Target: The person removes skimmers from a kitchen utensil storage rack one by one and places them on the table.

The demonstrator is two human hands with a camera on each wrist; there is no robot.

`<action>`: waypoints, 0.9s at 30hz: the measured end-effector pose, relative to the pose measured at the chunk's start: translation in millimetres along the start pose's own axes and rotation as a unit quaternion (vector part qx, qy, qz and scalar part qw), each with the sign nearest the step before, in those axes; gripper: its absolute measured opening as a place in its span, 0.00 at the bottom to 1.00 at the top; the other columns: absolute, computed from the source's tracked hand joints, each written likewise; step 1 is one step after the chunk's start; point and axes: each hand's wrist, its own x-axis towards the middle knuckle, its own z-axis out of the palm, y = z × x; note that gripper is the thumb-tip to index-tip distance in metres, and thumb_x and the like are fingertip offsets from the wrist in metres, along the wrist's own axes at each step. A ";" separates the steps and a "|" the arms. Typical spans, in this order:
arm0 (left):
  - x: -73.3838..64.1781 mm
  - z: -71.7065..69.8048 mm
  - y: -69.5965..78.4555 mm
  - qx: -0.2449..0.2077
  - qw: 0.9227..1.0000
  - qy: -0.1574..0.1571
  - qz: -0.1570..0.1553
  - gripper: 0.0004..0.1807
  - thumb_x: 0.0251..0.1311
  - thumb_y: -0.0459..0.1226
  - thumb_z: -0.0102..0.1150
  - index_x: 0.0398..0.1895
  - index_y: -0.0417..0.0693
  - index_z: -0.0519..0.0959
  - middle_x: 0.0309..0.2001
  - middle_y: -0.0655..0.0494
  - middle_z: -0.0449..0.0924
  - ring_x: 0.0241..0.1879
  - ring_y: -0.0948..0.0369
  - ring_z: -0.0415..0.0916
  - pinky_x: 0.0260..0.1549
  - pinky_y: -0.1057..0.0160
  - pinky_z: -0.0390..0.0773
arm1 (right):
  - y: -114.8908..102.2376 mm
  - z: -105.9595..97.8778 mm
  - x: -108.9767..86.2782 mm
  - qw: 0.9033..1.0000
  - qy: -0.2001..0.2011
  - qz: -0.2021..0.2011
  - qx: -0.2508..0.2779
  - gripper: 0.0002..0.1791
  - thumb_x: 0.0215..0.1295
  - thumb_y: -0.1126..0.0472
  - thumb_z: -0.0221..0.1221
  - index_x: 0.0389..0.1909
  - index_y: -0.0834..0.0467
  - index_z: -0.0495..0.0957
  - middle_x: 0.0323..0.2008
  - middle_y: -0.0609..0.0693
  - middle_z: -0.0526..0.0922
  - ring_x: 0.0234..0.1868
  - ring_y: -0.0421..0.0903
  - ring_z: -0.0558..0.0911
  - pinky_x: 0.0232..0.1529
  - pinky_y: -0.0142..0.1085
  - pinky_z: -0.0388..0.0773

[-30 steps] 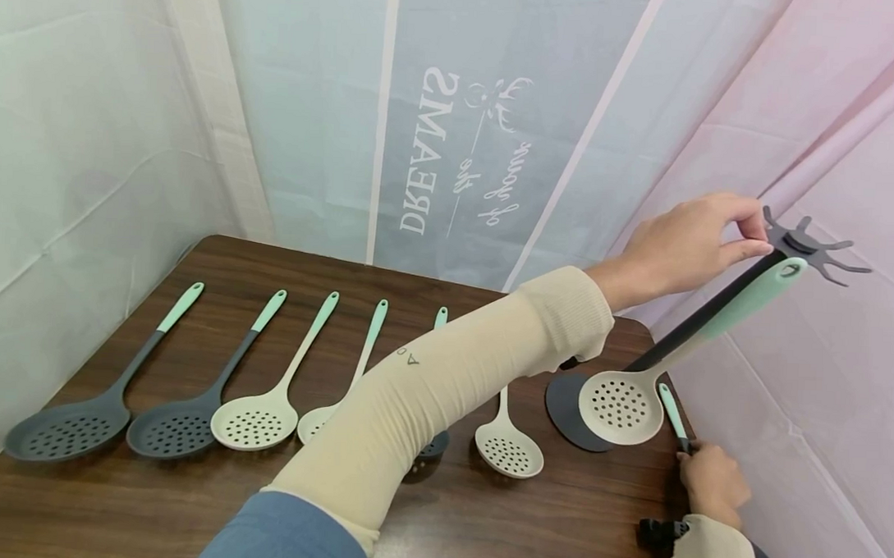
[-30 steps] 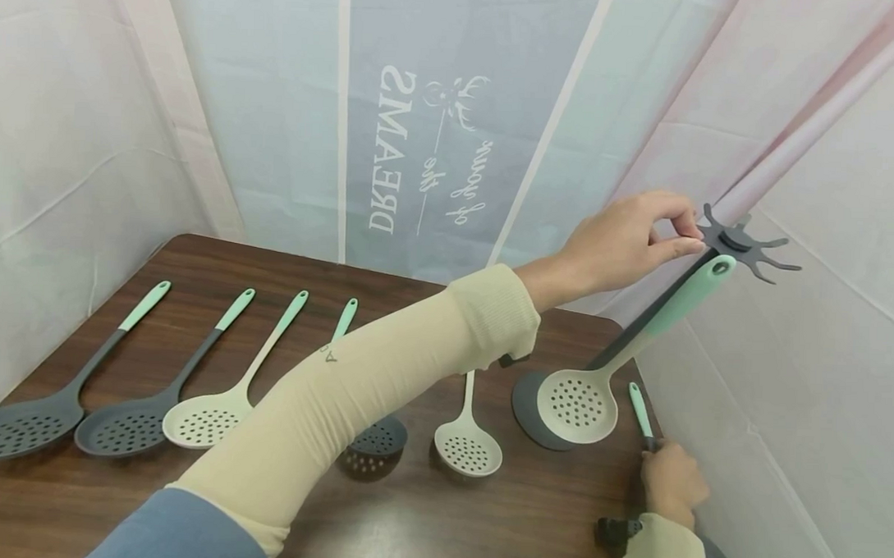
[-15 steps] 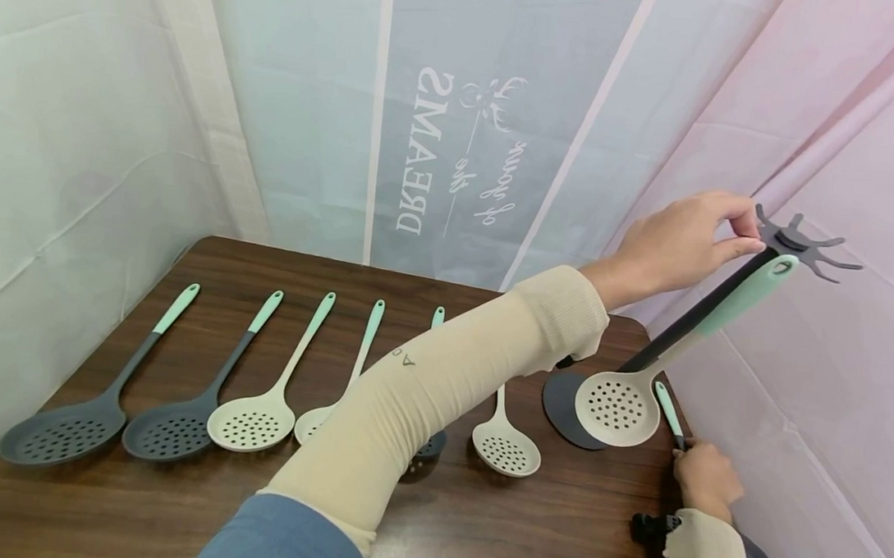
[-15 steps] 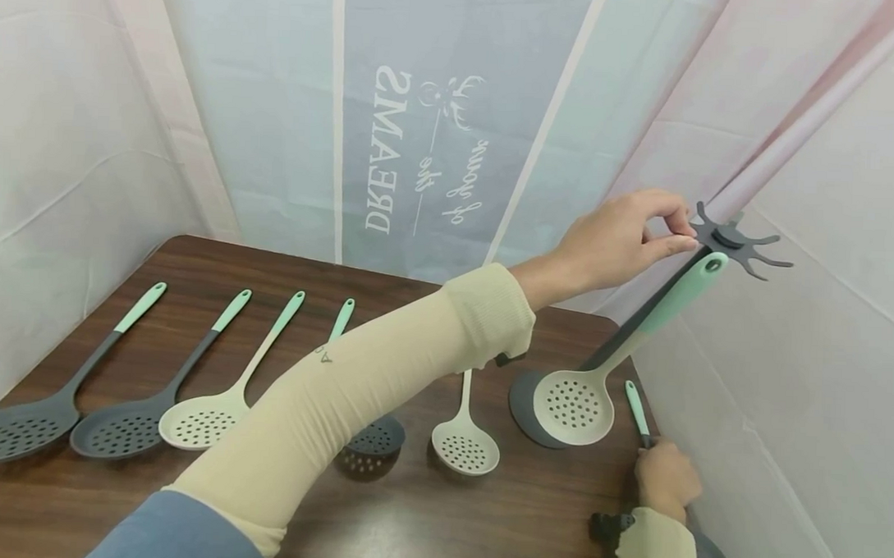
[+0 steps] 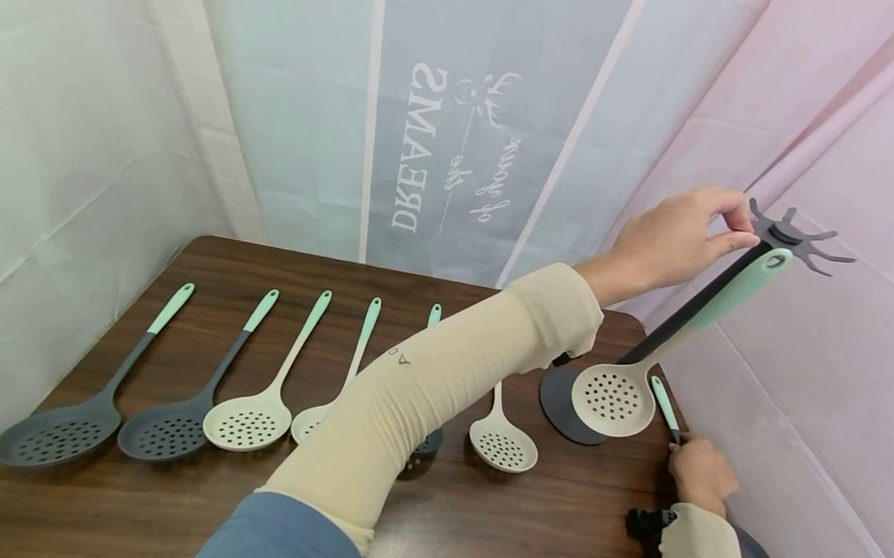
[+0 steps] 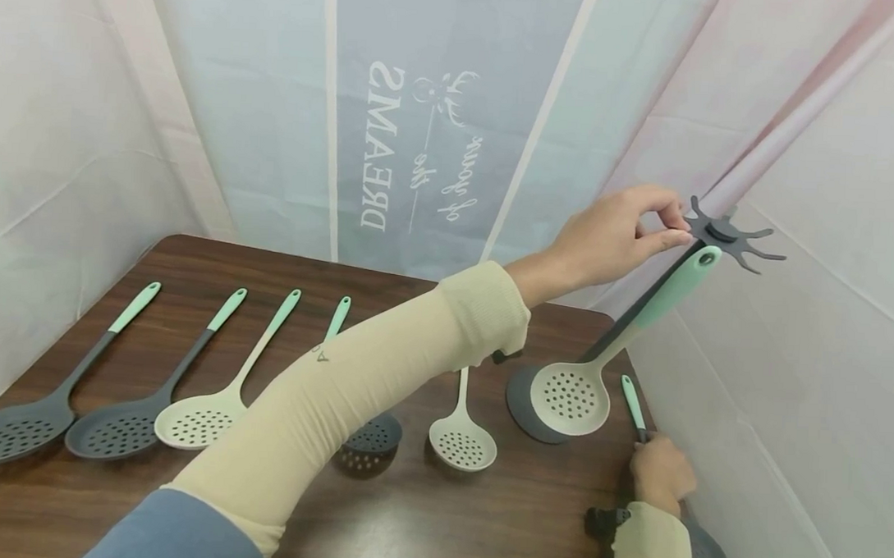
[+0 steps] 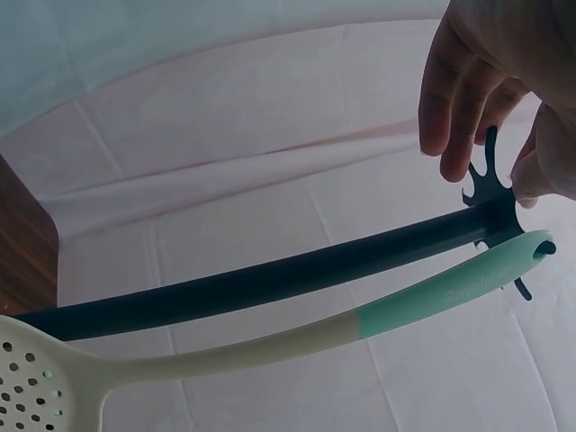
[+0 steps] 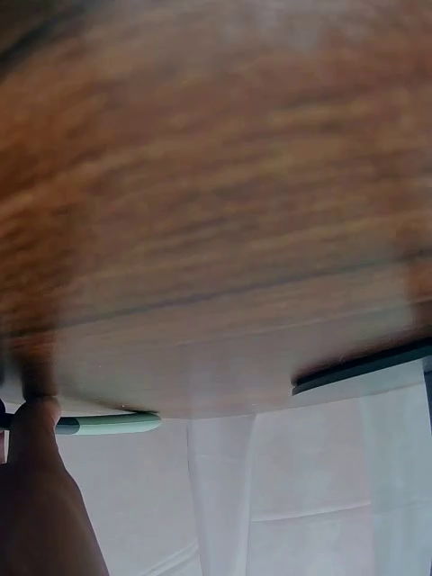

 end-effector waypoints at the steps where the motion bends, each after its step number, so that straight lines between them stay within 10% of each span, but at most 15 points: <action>1: -0.1 -0.1 -0.4 -0.002 1.000 0.000 -0.002 0.07 0.70 0.55 0.59 0.39 0.69 0.79 0.50 0.84 0.76 0.42 0.81 0.68 0.35 0.72 0.69 | -0.3 0.6 0.5 1.000 -0.001 -0.001 0.002 0.21 0.74 0.56 0.55 0.61 0.65 0.76 0.52 0.80 0.75 0.49 0.78 0.77 0.40 0.67 0.76; 27: 1.4 -0.3 6.9 0.059 0.998 -0.016 -0.028 0.06 0.72 0.57 0.55 0.41 0.73 0.77 0.53 0.86 0.72 0.42 0.79 0.67 0.34 0.69 0.69 | 1.4 -10.3 -0.8 0.999 -0.027 -0.012 0.038 0.26 0.70 0.54 0.58 0.62 0.68 0.74 0.55 0.79 0.74 0.49 0.76 0.77 0.33 0.58 0.76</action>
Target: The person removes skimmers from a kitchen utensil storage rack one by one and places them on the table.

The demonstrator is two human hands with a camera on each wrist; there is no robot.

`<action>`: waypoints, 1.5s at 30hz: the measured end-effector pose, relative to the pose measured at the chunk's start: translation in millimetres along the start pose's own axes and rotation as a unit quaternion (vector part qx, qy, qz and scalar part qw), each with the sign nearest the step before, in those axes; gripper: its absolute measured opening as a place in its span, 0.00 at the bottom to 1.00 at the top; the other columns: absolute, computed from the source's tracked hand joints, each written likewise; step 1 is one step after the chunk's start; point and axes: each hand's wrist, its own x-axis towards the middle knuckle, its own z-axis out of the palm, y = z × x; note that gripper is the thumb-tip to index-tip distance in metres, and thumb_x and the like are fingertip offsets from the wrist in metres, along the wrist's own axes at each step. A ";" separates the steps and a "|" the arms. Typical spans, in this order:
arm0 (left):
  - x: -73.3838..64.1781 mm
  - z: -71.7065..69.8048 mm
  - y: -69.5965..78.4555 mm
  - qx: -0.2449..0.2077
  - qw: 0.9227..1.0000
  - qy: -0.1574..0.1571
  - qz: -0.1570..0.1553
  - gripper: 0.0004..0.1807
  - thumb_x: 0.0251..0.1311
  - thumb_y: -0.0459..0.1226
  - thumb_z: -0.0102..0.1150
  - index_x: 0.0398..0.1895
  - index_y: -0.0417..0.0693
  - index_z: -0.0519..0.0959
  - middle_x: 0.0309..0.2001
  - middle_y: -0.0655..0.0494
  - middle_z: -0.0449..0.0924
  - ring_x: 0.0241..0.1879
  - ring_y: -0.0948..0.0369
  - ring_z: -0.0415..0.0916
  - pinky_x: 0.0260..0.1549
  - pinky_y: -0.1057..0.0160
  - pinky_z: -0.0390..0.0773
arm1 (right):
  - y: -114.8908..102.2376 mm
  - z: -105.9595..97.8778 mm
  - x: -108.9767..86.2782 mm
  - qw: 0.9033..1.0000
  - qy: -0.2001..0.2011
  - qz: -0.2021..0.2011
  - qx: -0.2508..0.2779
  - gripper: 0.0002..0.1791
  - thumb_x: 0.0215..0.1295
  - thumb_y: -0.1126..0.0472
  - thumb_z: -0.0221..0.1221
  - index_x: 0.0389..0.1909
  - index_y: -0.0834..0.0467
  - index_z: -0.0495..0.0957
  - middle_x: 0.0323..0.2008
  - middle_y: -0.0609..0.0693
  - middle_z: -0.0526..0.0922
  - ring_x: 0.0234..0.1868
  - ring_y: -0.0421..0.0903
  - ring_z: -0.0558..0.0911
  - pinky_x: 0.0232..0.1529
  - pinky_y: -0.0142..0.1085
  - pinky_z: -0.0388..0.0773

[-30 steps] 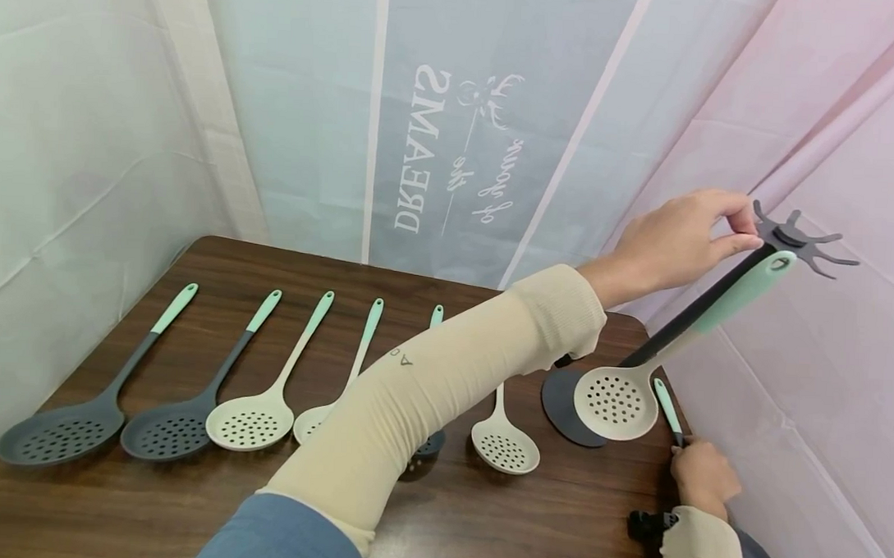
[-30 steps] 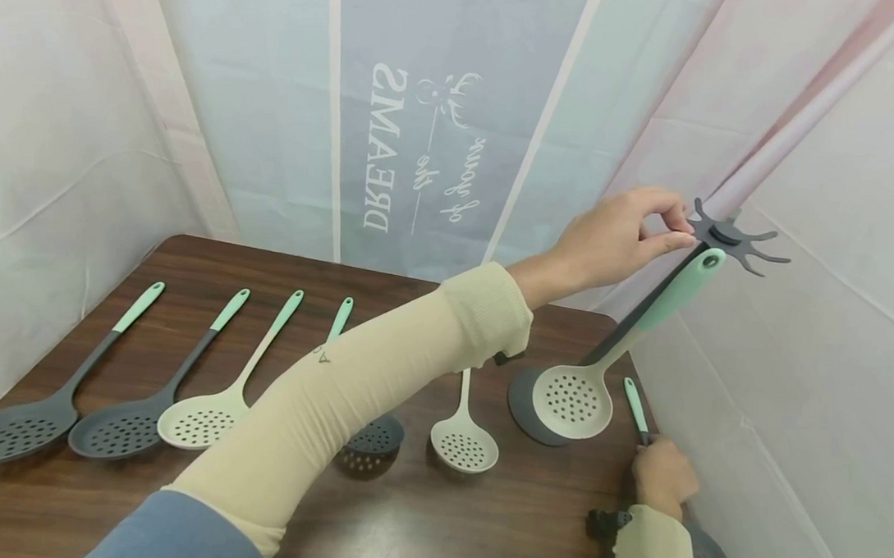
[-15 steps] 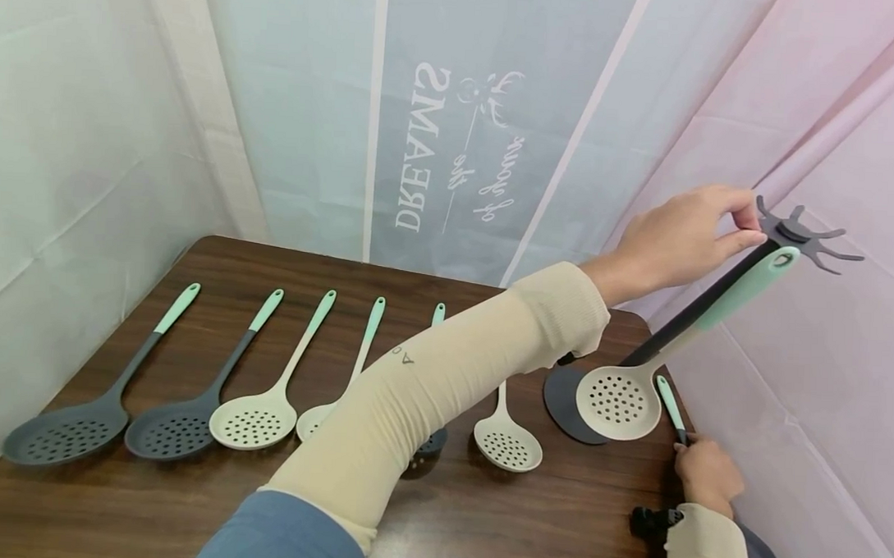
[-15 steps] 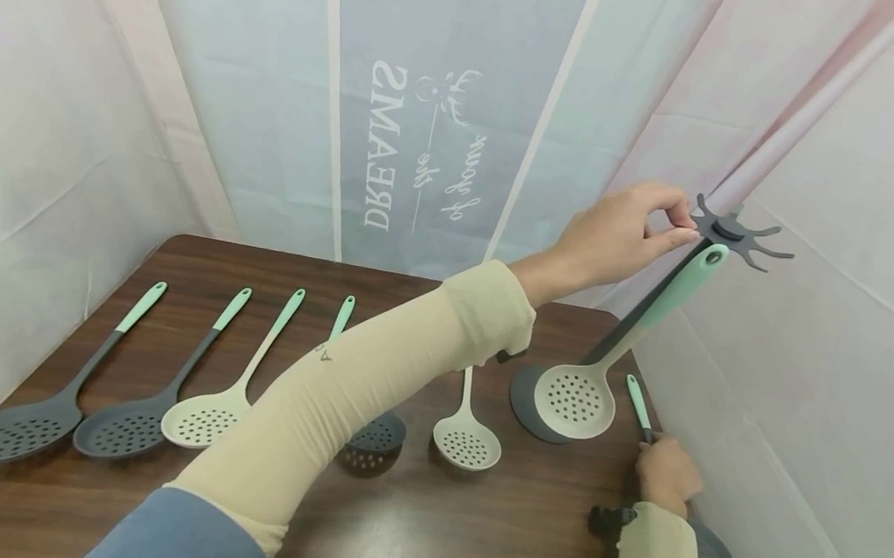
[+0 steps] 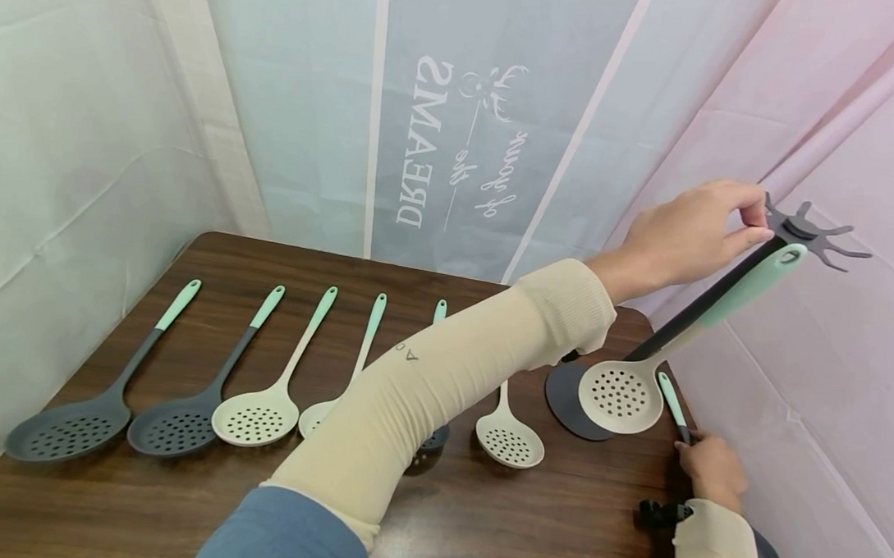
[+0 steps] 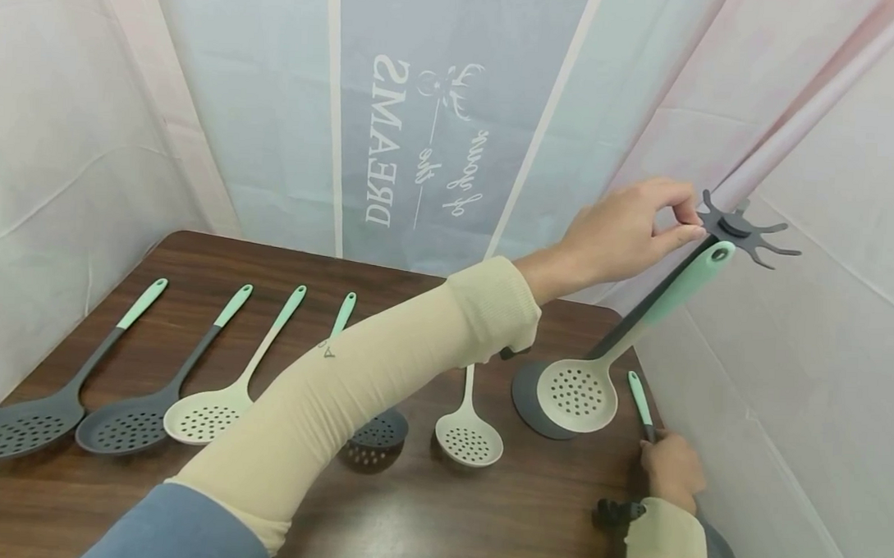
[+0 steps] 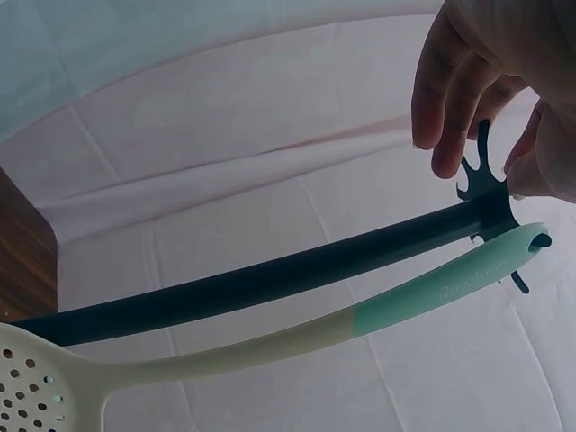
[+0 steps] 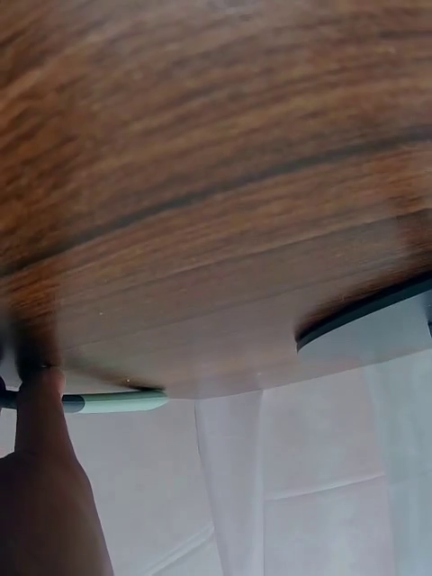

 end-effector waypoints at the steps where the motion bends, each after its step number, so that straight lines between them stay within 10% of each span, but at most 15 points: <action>1: 0.1 0.0 0.3 0.001 1.000 0.000 0.000 0.06 0.72 0.57 0.55 0.41 0.73 0.77 0.53 0.86 0.72 0.42 0.79 0.67 0.34 0.69 0.69 | -0.4 -0.1 -0.4 1.000 -0.001 0.006 0.001 0.27 0.70 0.54 0.58 0.62 0.68 0.74 0.55 0.78 0.74 0.49 0.75 0.77 0.34 0.58 0.76; 12: -1.2 2.6 -0.3 0.008 1.000 -0.003 -0.002 0.06 0.73 0.56 0.54 0.40 0.73 0.76 0.54 0.87 0.71 0.43 0.79 0.67 0.35 0.69 0.68 | -8.0 -8.6 -12.0 0.999 -0.008 0.021 0.030 0.27 0.71 0.51 0.55 0.60 0.68 0.74 0.57 0.75 0.75 0.53 0.74 0.76 0.39 0.60 0.76; 27: -1.9 3.8 3.0 0.014 1.000 -0.005 0.008 0.06 0.73 0.57 0.52 0.42 0.74 0.76 0.56 0.87 0.71 0.44 0.80 0.66 0.35 0.70 0.68 | -36.4 -41.7 -28.6 0.984 0.146 -0.035 0.093 0.24 0.72 0.55 0.52 0.59 0.66 0.79 0.50 0.68 0.84 0.44 0.68 0.82 0.20 0.44 0.71; 32: -2.6 1.7 3.2 0.014 1.000 0.001 0.012 0.06 0.73 0.57 0.52 0.42 0.73 0.75 0.56 0.86 0.71 0.43 0.80 0.67 0.35 0.70 0.68 | -53.4 -53.4 -39.2 0.969 0.220 -0.046 0.104 0.21 0.71 0.56 0.51 0.56 0.63 0.83 0.46 0.65 0.86 0.38 0.64 0.83 0.17 0.39 0.66; 41: -3.9 0.8 2.1 0.015 1.000 0.001 0.004 0.06 0.73 0.57 0.53 0.41 0.73 0.75 0.55 0.87 0.70 0.43 0.80 0.66 0.35 0.69 0.68 | -82.7 -77.5 -60.3 0.926 0.336 -0.082 0.151 0.19 0.69 0.58 0.52 0.49 0.61 0.87 0.36 0.63 0.88 0.20 0.14 0.56 0.19 0.28 0.57; 45: -4.2 0.9 2.1 0.015 1.000 0.000 0.002 0.06 0.73 0.57 0.53 0.41 0.73 0.75 0.55 0.87 0.70 0.42 0.80 0.66 0.35 0.69 0.68 | -92.5 -85.1 -67.8 0.905 0.373 -0.096 0.181 0.18 0.69 0.57 0.53 0.46 0.59 0.89 0.18 0.33 0.80 0.20 0.11 0.58 0.20 0.24 0.55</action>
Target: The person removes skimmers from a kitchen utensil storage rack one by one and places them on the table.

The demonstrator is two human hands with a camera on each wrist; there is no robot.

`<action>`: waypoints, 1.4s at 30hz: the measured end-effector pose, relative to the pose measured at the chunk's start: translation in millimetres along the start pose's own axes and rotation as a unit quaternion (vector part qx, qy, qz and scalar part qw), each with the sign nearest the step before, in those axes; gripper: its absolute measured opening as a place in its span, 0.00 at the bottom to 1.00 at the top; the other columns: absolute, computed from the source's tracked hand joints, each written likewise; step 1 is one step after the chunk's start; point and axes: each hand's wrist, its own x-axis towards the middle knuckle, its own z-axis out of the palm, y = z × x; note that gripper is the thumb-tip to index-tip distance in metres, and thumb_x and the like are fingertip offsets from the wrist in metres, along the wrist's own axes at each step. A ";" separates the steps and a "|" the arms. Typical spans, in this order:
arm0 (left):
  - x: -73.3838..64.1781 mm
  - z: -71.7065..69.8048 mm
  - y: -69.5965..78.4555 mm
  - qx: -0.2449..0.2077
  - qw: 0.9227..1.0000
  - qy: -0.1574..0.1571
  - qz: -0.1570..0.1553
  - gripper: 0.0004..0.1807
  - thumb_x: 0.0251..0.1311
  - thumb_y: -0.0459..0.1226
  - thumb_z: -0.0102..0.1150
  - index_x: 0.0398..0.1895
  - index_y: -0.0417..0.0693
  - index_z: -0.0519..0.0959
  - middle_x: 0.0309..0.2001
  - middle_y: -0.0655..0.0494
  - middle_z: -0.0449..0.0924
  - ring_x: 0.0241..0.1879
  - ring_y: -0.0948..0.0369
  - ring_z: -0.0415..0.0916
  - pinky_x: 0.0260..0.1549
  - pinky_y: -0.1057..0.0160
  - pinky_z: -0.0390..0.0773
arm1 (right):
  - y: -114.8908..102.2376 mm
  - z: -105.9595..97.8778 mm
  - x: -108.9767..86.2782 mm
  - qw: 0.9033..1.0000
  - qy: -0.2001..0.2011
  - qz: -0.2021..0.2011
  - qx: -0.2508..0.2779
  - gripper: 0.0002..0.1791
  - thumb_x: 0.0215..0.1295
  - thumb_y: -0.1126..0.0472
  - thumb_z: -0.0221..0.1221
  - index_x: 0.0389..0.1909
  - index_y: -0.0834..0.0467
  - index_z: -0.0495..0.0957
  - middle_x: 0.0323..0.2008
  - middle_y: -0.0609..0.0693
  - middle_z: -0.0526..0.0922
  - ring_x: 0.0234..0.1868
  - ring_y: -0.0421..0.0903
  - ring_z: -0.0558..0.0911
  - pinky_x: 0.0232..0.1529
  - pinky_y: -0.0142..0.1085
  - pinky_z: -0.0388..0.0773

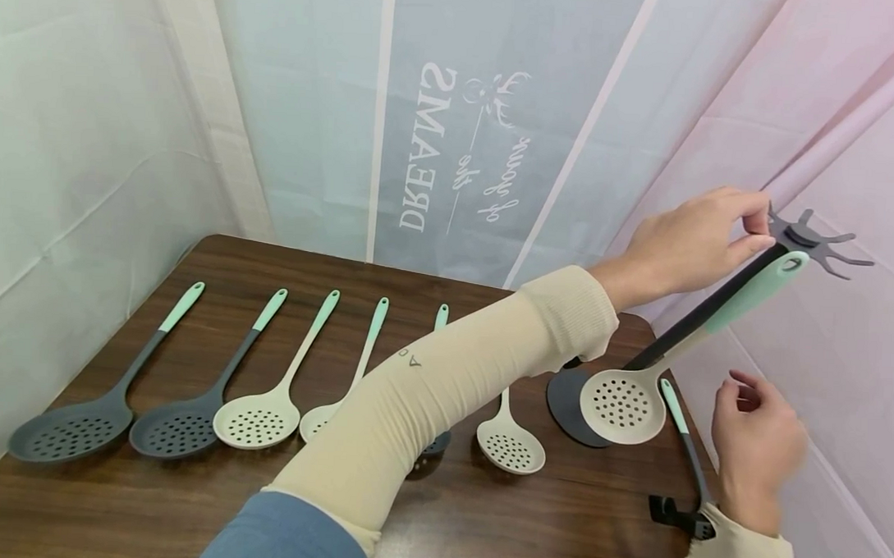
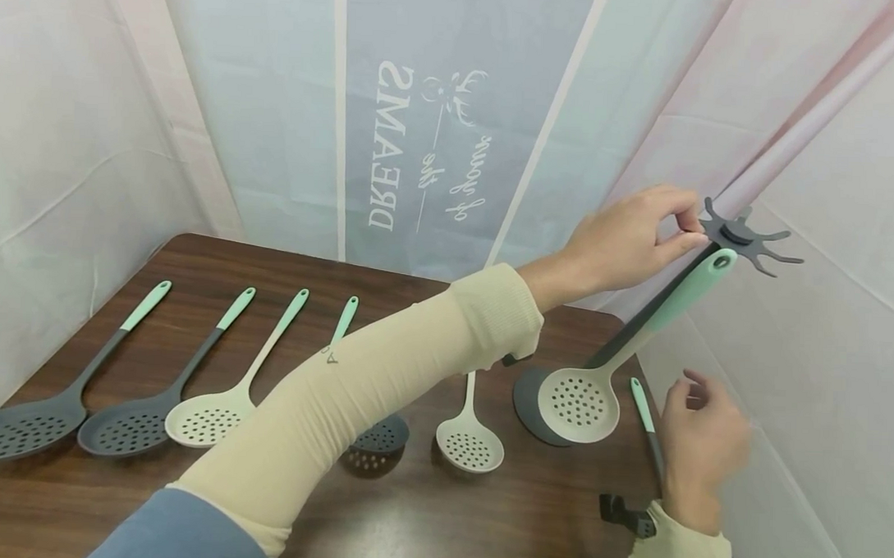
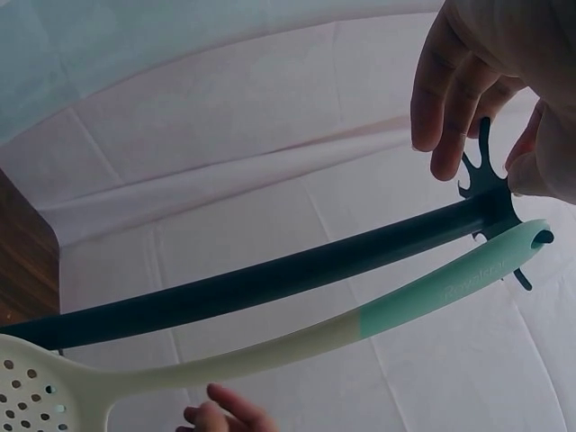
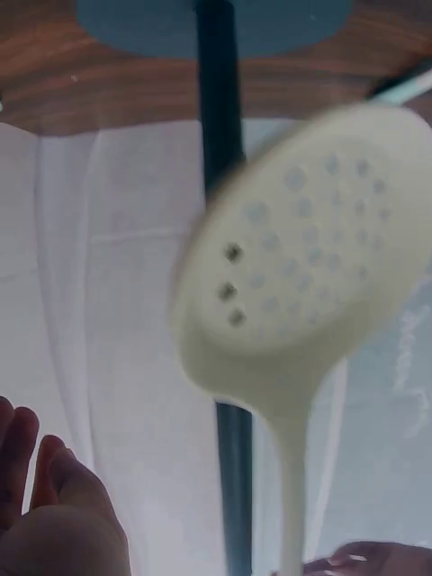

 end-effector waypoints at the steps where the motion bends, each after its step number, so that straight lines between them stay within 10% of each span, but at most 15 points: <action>1: 0.1 0.2 0.1 0.000 1.000 0.000 0.000 0.06 0.73 0.57 0.53 0.41 0.73 0.75 0.55 0.87 0.70 0.42 0.80 0.66 0.35 0.69 0.67 | -3.1 -1.6 0.2 1.000 0.007 0.000 0.008 0.18 0.69 0.57 0.53 0.45 0.59 0.89 0.17 0.24 0.74 0.19 0.11 0.59 0.20 0.23 0.55; 9: 1.4 1.2 0.0 0.004 1.000 0.002 0.004 0.06 0.74 0.56 0.52 0.43 0.73 0.75 0.55 0.87 0.70 0.43 0.80 0.66 0.35 0.70 0.68 | -23.5 -11.4 0.7 0.997 0.048 -0.025 0.058 0.17 0.69 0.54 0.55 0.45 0.58 0.89 0.21 0.06 0.62 0.21 0.09 0.62 0.26 0.19 0.55; 32: 3.2 3.6 -0.6 0.002 1.000 0.010 0.006 0.06 0.73 0.56 0.53 0.42 0.72 0.75 0.55 0.86 0.71 0.44 0.80 0.67 0.35 0.71 0.68 | -78.1 -36.2 -21.5 0.986 0.026 -0.099 0.130 0.17 0.72 0.53 0.61 0.54 0.54 0.86 0.33 0.10 0.72 0.32 0.15 0.74 0.36 0.11 0.67; 42: 5.0 3.9 -2.3 -0.004 1.000 0.009 0.017 0.06 0.74 0.55 0.53 0.42 0.70 0.75 0.55 0.84 0.72 0.46 0.81 0.67 0.37 0.72 0.68 | -83.4 -24.4 -20.3 0.987 0.013 -0.115 0.114 0.21 0.65 0.54 0.68 0.57 0.57 0.84 0.37 0.57 0.89 0.32 0.11 0.71 0.35 0.10 0.65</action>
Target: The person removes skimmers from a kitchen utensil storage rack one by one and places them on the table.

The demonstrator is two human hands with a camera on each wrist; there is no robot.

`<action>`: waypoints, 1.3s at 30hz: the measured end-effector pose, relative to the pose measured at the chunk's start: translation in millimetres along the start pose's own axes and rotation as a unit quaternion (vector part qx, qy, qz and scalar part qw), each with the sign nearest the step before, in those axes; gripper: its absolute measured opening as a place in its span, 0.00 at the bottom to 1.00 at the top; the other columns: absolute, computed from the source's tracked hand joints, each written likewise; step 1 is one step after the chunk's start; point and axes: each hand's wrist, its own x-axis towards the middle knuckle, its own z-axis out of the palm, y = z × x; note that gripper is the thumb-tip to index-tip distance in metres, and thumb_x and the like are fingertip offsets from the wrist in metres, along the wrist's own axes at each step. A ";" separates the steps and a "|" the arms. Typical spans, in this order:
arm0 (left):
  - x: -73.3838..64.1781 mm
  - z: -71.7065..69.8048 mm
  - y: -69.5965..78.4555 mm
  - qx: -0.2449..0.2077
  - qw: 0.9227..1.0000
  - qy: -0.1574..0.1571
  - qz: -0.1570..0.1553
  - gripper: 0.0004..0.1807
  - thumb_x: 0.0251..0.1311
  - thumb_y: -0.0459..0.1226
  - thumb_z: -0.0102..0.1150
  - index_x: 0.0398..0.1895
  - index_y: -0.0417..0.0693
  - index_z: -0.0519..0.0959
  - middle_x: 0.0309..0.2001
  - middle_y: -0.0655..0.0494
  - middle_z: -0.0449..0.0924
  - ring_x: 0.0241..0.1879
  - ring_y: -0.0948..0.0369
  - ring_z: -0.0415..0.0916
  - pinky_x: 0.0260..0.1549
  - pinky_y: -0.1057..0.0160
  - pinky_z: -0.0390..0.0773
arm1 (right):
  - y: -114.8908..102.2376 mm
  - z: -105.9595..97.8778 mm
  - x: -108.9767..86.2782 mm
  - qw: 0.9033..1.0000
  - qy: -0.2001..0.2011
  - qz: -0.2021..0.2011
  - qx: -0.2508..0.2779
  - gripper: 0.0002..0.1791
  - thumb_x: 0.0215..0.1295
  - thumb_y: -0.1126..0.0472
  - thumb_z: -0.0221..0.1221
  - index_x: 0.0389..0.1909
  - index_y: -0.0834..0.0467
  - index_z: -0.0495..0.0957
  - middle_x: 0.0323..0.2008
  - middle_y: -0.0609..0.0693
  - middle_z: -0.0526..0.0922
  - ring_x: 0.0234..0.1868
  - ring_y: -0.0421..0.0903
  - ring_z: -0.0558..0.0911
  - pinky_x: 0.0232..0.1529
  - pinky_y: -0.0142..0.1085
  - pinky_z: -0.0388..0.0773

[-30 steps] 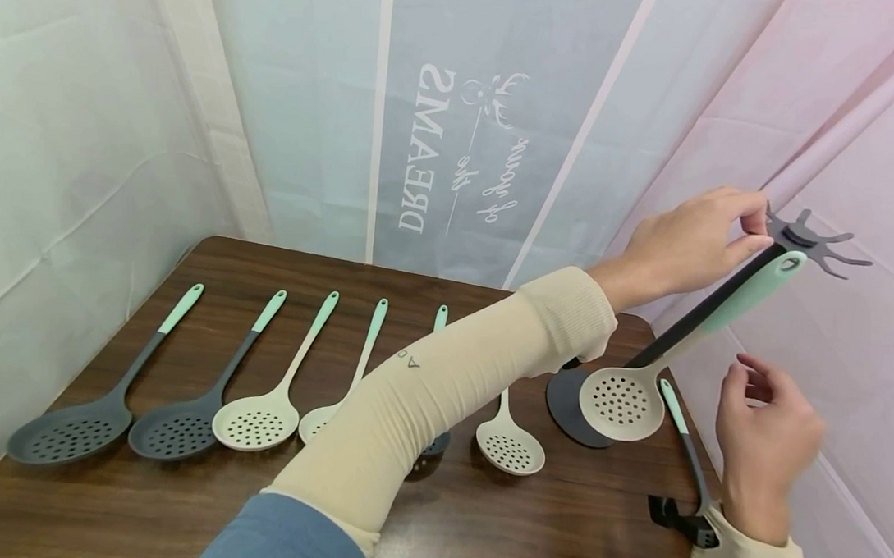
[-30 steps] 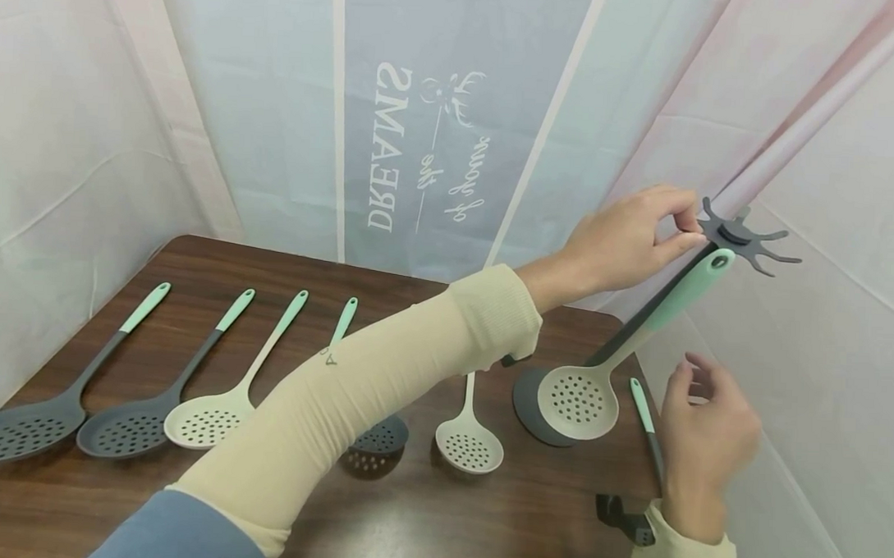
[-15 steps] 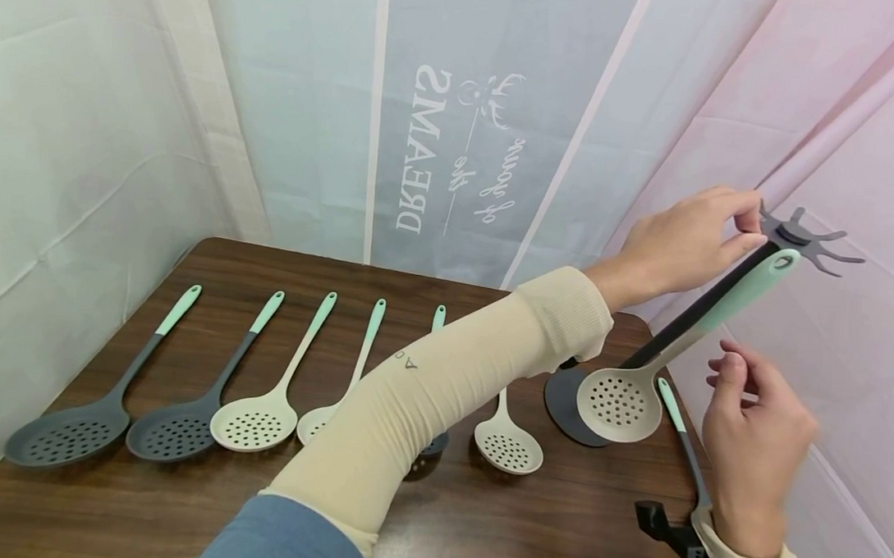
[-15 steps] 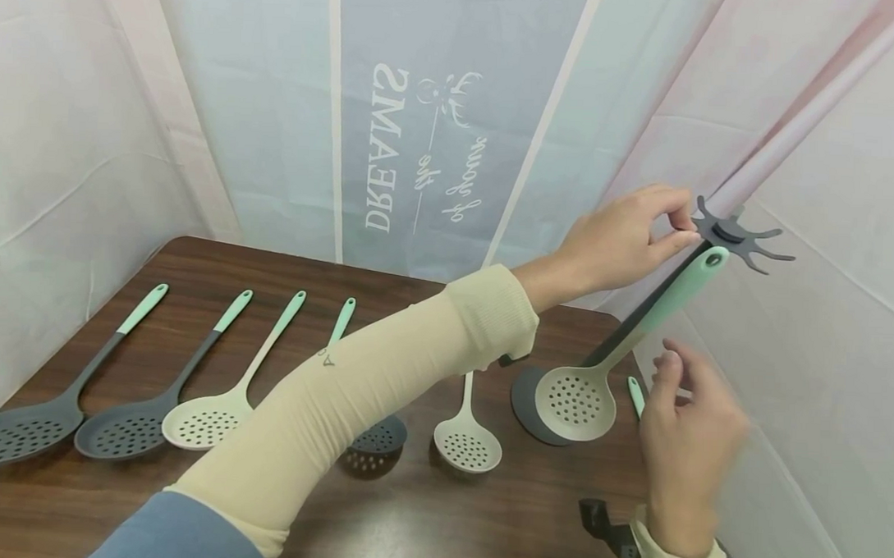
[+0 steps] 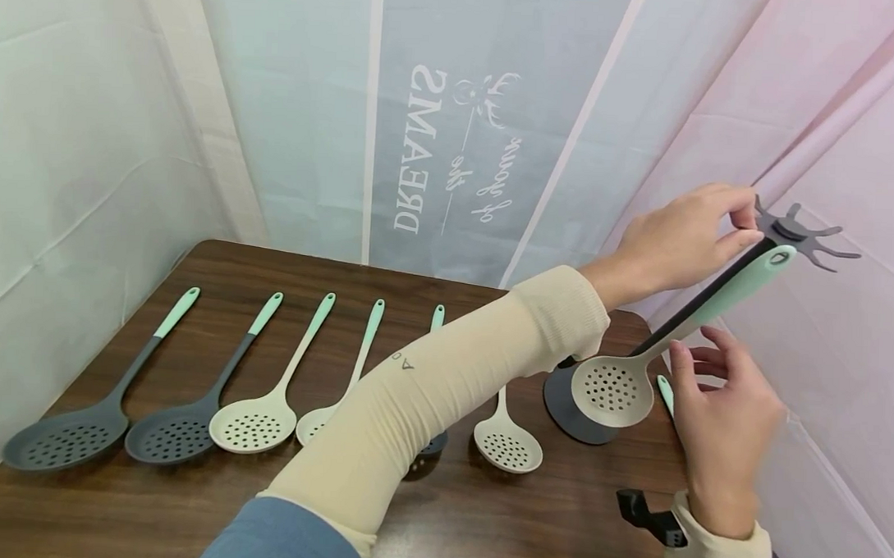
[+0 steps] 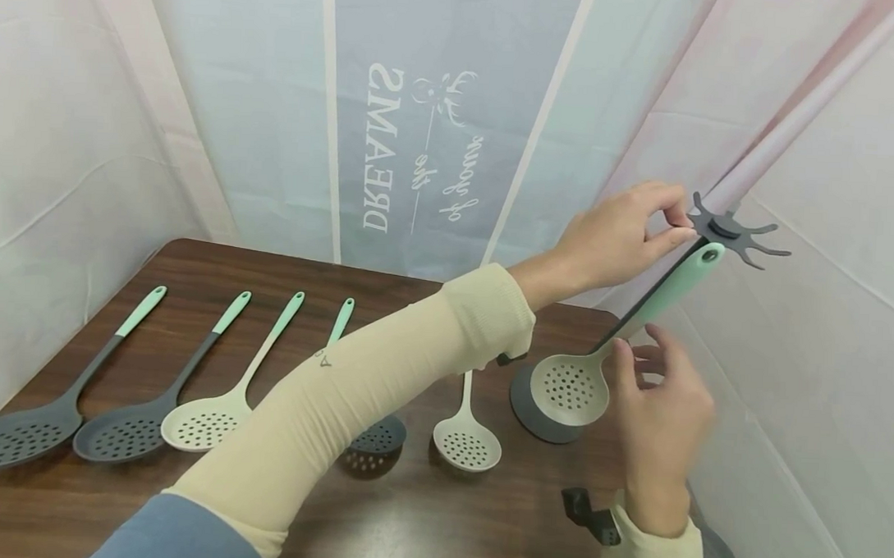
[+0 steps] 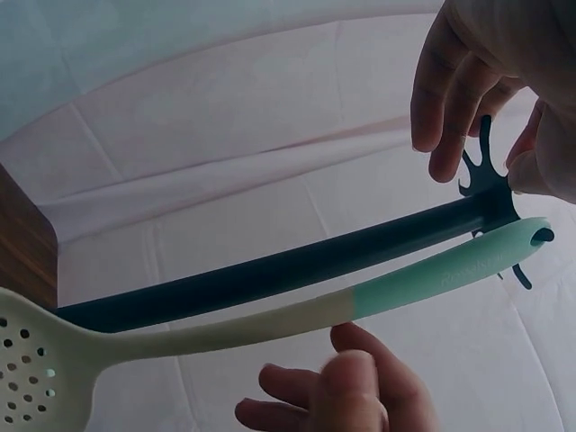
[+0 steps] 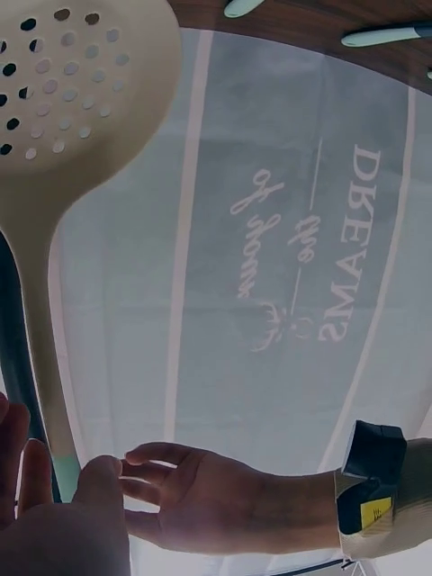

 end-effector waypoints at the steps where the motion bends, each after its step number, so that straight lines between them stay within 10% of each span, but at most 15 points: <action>1: -0.1 0.1 -0.1 0.000 1.000 0.000 0.001 0.06 0.74 0.55 0.54 0.42 0.70 0.75 0.56 0.84 0.72 0.46 0.81 0.67 0.37 0.72 0.68 | 0.2 1.3 0.3 1.000 -0.001 0.000 -0.004 0.21 0.65 0.54 0.68 0.57 0.57 0.84 0.37 0.57 0.89 0.32 0.11 0.70 0.35 0.10 0.65; 39: -1.7 0.5 0.2 -0.009 1.000 0.006 -0.008 0.07 0.73 0.56 0.54 0.42 0.71 0.76 0.55 0.85 0.72 0.44 0.80 0.67 0.35 0.72 0.68 | 0.3 15.2 1.5 0.999 -0.015 -0.009 -0.034 0.14 0.76 0.60 0.56 0.48 0.68 0.78 0.38 0.63 0.87 0.34 0.09 0.61 0.32 0.29 0.64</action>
